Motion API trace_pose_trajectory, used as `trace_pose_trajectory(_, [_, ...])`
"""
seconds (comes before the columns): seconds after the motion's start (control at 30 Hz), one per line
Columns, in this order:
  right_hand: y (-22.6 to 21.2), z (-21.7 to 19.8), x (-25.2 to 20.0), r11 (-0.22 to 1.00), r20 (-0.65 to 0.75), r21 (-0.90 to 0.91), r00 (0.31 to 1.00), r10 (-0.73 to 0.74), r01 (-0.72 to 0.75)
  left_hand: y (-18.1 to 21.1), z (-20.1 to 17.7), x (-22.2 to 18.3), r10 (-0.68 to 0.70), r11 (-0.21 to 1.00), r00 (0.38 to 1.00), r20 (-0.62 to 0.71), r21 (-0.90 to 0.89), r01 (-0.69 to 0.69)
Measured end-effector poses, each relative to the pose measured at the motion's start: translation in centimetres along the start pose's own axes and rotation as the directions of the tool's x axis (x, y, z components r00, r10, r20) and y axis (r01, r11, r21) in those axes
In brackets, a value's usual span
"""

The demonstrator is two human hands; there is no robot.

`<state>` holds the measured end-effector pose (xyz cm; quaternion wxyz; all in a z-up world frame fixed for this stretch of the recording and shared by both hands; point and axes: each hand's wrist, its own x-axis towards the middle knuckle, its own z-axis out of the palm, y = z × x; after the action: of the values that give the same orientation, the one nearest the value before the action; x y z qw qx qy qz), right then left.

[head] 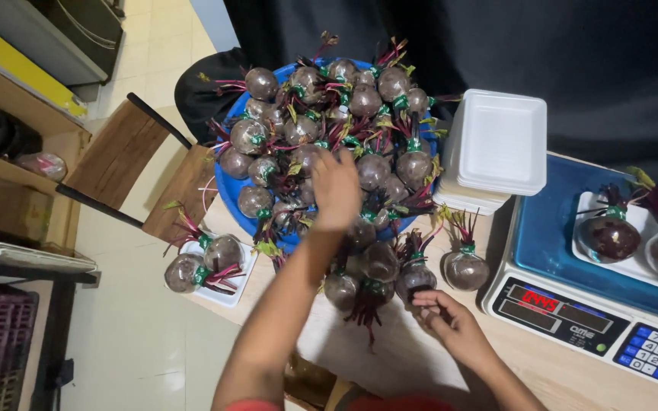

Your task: Weighing individually wrapped vegetables on a digital scale and trimming them with scissors before sorting them into containers.

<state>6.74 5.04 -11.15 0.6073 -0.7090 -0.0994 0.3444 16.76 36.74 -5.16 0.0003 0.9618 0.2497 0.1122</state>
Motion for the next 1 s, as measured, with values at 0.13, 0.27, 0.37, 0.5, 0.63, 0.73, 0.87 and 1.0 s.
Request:
trace_pose_trajectory(0.13, [0.1,-0.6,-0.8,0.998,-0.006,0.03,0.999,-0.048,0.048,-3.3,8.7,7.1,-0.188,0.959,0.969,0.163,0.245,0.145])
trace_pose_trajectory(0.27, [0.7,-2.4,-0.7,0.993,-0.03,-0.042,0.993,-0.115,0.114,-4.4,10.2,7.6,-0.19,0.944,0.982,0.01,0.276,0.18])
trace_pose_trajectory(0.37, [-0.4,-3.4,-0.2,0.989,-0.061,-0.116,0.993,-0.1,0.093,-2.5,2.4,3.8,-0.19,0.982,0.979,0.073,0.038,0.187])
trace_pose_trajectory(0.5, [-4.5,-2.8,1.4,0.974,-0.127,-0.21,0.986,-0.112,0.083,1.5,-10.1,-3.2,-0.113,0.783,0.937,0.329,-0.551,0.288])
trace_pose_trajectory(0.63, [-10.5,-0.4,4.0,0.967,-0.099,0.246,0.994,-0.039,0.062,5.3,-14.0,-9.4,0.071,0.443,0.9,0.431,-0.822,0.359])
trace_pose_trajectory(0.73, [-7.2,-1.8,7.7,0.826,-0.085,0.487,0.956,-0.28,0.285,7.5,-9.4,-11.3,0.092,0.492,0.969,-0.23,-0.836,-0.245])
trace_pose_trajectory(0.87, [-5.6,-2.8,8.2,0.742,-0.079,0.618,0.96,-0.269,0.259,6.8,-9.6,-8.9,0.204,0.61,0.946,-0.252,-0.723,-0.324])
trace_pose_trajectory(1.0, [-7.2,-2.6,5.3,0.816,-0.061,0.57,0.995,-0.078,0.099,5.0,-7.7,-0.8,0.121,0.822,0.958,0.26,-0.567,0.05])
